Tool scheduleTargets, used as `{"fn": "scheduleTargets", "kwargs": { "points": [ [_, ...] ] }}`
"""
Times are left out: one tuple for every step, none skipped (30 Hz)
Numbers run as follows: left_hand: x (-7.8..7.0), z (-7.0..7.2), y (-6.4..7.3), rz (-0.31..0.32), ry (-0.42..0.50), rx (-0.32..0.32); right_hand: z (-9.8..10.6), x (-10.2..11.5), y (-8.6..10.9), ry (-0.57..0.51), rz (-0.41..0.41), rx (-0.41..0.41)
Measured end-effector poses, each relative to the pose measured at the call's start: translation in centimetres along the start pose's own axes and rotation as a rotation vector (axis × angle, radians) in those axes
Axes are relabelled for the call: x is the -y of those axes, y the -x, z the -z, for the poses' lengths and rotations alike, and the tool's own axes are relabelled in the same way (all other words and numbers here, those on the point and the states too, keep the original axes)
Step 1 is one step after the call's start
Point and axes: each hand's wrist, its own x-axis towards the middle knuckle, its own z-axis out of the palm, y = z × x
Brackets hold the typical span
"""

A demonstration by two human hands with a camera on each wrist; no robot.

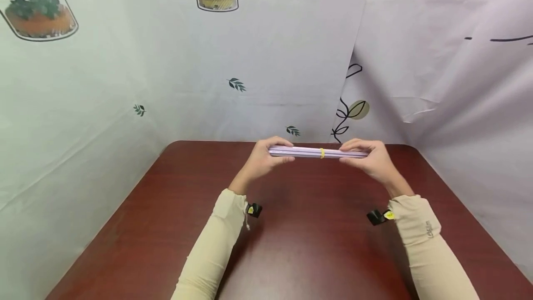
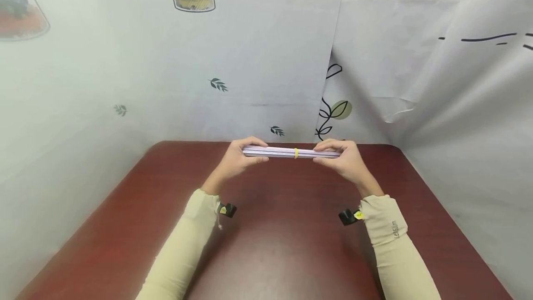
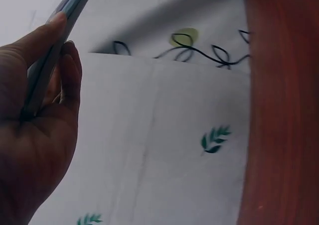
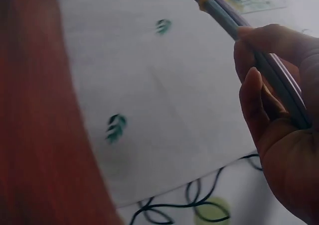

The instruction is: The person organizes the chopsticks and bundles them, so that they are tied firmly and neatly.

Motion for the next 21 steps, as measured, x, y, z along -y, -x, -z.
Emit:
{"fn": "scheduleTargets", "kwargs": {
  "points": [
    [0.6,-0.2,0.0,0.029,-0.001,0.008,-0.1,-0.7,0.2,0.016,-0.022,-0.001],
    [1.1,-0.3,0.0,0.055,0.001,0.020,-0.2,-1.4,0.3,0.025,-0.041,0.001],
    [1.6,-0.4,0.0,0.078,0.002,0.032,-0.2,-2.1,0.4,0.028,-0.061,0.006],
    [2.1,-0.5,0.0,0.101,0.002,0.041,-0.2,-2.7,0.4,0.032,-0.077,0.014],
    [2.6,-0.6,-0.1,0.123,0.001,0.051,-0.1,-3.5,0.3,0.028,-0.091,0.024],
    [3.3,-0.7,-0.2,0.145,0.005,0.061,-0.1,-4.3,0.2,0.024,-0.106,0.040],
    [3.9,-0.7,-0.2,0.167,0.008,0.068,-0.1,-4.9,0.0,0.019,-0.120,0.061],
    [4.5,-0.7,-0.2,0.193,0.012,0.075,-0.2,-5.7,-0.1,0.013,-0.134,0.081],
    [5.1,-0.8,-0.3,0.217,0.010,0.082,-0.2,-6.3,-0.3,0.003,-0.151,0.099],
    [5.6,-0.8,-0.2,0.242,0.012,0.087,-0.3,-7.0,-0.3,-0.003,-0.168,0.115],
    [6.1,-0.9,-0.2,0.263,0.013,0.092,-0.3,-7.6,-0.3,-0.011,-0.188,0.127],
    [6.6,-1.0,-0.2,0.282,0.013,0.096,-0.4,-8.2,-0.3,-0.010,-0.209,0.135],
    [6.9,-1.1,-0.2,0.298,0.002,0.098,-0.4,-8.7,-0.2,-0.008,-0.230,0.136],
    [7.2,-1.3,-0.1,0.313,-0.011,0.100,-0.5,-9.2,-0.1,-0.004,-0.250,0.131],
    [7.5,-1.4,-0.1,0.328,-0.021,0.100,-0.5,-9.6,0.0,-0.002,-0.269,0.124],
    [7.7,-1.6,-0.2,0.342,-0.030,0.098,-0.6,-10.0,0.1,0.007,-0.287,0.115],
    [8.0,-1.7,-0.2,0.354,-0.052,0.097,-0.6,-10.3,0.2,0.019,-0.302,0.105],
    [8.2,-1.9,-0.3,0.368,-0.076,0.097,-0.7,-10.7,0.3,0.035,-0.315,0.095],
    [8.4,-2.0,-0.3,0.385,-0.100,0.097,-0.8,-10.9,0.3,0.047,-0.329,0.085],
    [8.6,-2.1,-0.4,0.404,-0.124,0.099,-0.9,-11.2,0.3,0.062,-0.341,0.076],
    [8.7,-2.2,-0.4,0.425,-0.152,0.100,-1.0,-11.5,0.3,0.081,-0.354,0.074]
  ]
}}
